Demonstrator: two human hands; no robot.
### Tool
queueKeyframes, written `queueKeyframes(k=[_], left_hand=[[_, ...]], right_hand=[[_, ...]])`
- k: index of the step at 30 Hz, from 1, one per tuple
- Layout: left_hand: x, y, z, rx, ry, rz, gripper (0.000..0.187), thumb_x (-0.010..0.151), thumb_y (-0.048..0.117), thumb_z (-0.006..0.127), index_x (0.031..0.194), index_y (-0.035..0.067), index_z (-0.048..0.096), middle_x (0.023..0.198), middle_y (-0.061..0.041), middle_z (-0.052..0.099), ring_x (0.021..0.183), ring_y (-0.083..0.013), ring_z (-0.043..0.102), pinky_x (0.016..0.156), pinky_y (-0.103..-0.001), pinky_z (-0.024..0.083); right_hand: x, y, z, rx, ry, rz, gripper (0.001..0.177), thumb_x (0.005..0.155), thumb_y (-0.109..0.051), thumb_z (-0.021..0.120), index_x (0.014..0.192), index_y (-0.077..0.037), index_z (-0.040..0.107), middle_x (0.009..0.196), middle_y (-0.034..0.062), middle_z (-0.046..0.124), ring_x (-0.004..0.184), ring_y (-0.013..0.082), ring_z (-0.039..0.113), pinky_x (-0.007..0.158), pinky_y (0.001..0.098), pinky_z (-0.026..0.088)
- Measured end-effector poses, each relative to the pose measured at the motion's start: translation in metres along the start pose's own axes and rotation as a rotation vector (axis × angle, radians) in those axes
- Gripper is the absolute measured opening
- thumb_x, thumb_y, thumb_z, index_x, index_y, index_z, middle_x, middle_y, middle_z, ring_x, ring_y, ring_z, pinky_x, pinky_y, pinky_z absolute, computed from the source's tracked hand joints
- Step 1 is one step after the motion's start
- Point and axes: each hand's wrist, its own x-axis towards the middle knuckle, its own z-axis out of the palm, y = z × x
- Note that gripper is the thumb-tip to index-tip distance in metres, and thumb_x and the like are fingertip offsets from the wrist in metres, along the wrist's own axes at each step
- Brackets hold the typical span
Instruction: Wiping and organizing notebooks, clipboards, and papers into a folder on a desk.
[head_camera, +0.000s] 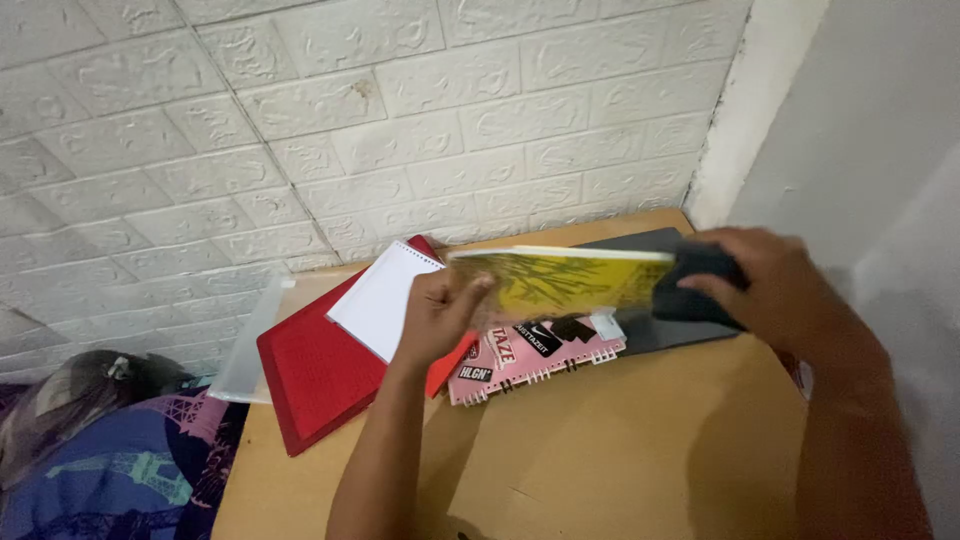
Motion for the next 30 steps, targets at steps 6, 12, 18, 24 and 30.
queueKeyframes(k=[6,12,18,24,30], left_hand=[[0.005,0.030,-0.009,-0.067,0.224,-0.335,0.022,0.096,0.024,0.071,0.092,0.004,0.078,0.078,0.003,0.073,0.068,-0.0032,0.062,0.060,-0.024,0.053],[0.009,0.013,-0.007,-0.189,0.361,-0.354,0.024,0.099,0.023,0.070,0.100,0.001,0.077,0.084,-0.002,0.075,0.072,-0.0070,0.065,0.062,-0.025,0.055],[0.011,0.020,-0.015,-0.313,0.276,-0.438,0.023,0.098,0.022,0.068,0.108,0.002,0.075,0.097,-0.003,0.077,0.084,-0.0080,0.069,0.075,-0.028,0.058],[0.006,0.038,-0.045,-0.108,0.067,-0.366,0.026,0.095,0.017,0.072,0.117,0.002,0.071,0.107,-0.005,0.077,0.097,-0.0103,0.071,0.086,-0.029,0.058],[0.007,0.051,-0.042,-0.078,0.215,-0.123,0.023,0.096,0.010,0.077,0.114,-0.001,0.067,0.112,-0.007,0.073,0.103,-0.0121,0.069,0.091,-0.028,0.058]], right_hand=[[-0.006,0.000,-0.001,0.500,0.385,0.020,0.048,0.097,-0.018,0.068,0.140,0.000,0.055,0.119,0.0149,0.067,0.110,0.0221,0.064,0.098,0.0375,0.053],[0.031,0.058,0.072,1.001,0.295,0.100,0.037,0.109,-0.024,0.053,0.142,-0.006,0.054,0.125,0.0009,0.066,0.115,0.0102,0.059,0.102,0.0280,0.047],[0.034,0.043,0.088,0.863,0.362,0.039,0.028,0.108,-0.016,0.058,0.132,-0.001,0.058,0.119,0.0027,0.067,0.108,0.0110,0.060,0.098,0.0282,0.049],[0.027,0.032,0.084,0.830,0.427,-0.044,0.022,0.111,-0.012,0.058,0.130,0.001,0.057,0.119,0.0030,0.066,0.109,0.0099,0.059,0.100,0.0284,0.050],[0.028,0.037,0.091,0.759,0.383,-0.056,0.025,0.112,-0.016,0.058,0.130,0.001,0.057,0.116,0.0040,0.066,0.107,0.0106,0.059,0.097,0.0277,0.049]])
